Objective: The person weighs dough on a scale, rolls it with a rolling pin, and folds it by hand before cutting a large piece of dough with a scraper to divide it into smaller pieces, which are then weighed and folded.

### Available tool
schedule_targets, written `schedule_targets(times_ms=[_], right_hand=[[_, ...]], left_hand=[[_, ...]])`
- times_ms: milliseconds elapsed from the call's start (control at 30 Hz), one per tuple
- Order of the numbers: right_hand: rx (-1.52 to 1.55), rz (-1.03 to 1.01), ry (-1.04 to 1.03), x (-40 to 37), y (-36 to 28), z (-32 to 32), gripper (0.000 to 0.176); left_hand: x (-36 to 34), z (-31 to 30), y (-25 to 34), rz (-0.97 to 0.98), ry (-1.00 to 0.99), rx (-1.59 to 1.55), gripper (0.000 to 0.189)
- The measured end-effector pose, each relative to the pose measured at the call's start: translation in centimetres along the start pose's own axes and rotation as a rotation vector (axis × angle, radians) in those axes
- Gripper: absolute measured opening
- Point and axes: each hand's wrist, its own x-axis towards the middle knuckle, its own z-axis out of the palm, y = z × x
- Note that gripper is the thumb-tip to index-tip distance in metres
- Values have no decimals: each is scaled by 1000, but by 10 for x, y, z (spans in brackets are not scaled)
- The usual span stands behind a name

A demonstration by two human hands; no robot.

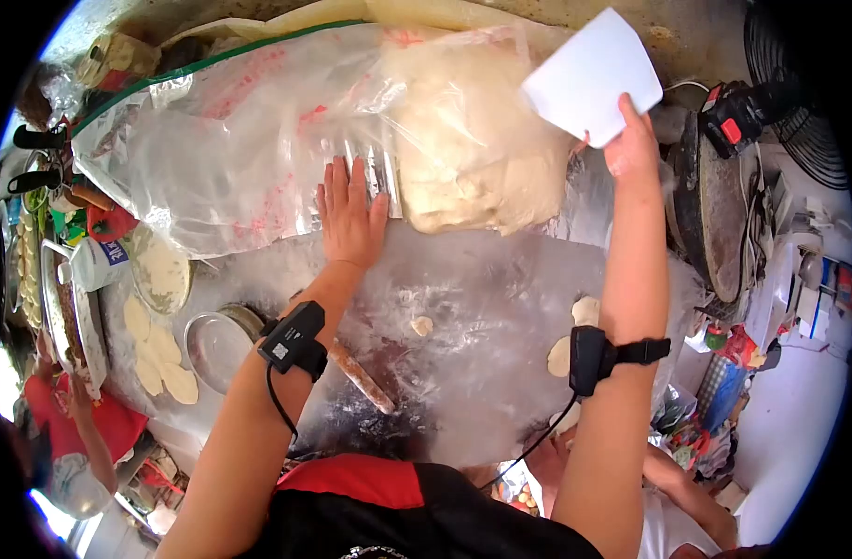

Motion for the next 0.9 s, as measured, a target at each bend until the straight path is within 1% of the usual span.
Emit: schedule_targets(times_ms=[100,167,200,300,367,400,467,567,667,767,867,900], right_hand=[[-52,-14,-32,-23,-23,-17,41],[-247,-45,23,-58,-56,-13,39],[-365,-143,2,-73,-67,-15,34],[-1065,-83,-223,-128,-104,-2,27],[-1299,-420,-582,-154,-89,13,20],[-1477,-459,-720,-162,-85,24,18],[-1491,-802,-853,-162,-60,37,13],[-1509,-765,-915,-159,-33,56,8],[-1652,-734,-902,-151,-10,71,5],[-1690,-820,-890,-153,20,75,5],[-1687,-818,-827,-148,39,76,5],[-1736,-770,-831,-144,39,81,5]], left_hand=[[-3,-3,-1,11,29,-11,60],[-3,-2,1,22,44,-32,59],[-3,-2,0,26,44,-39,59],[-6,0,-3,39,52,-42,58],[-5,1,-2,48,58,-48,58],[-6,1,-3,47,53,-53,58],[-4,-1,-3,49,54,-60,58],[-6,-2,-2,54,52,-69,58],[-6,-2,-1,69,60,-79,58],[-2,-5,3,92,53,-67,57],[-4,-4,4,97,29,-22,56],[-3,-1,2,92,34,-20,56]])
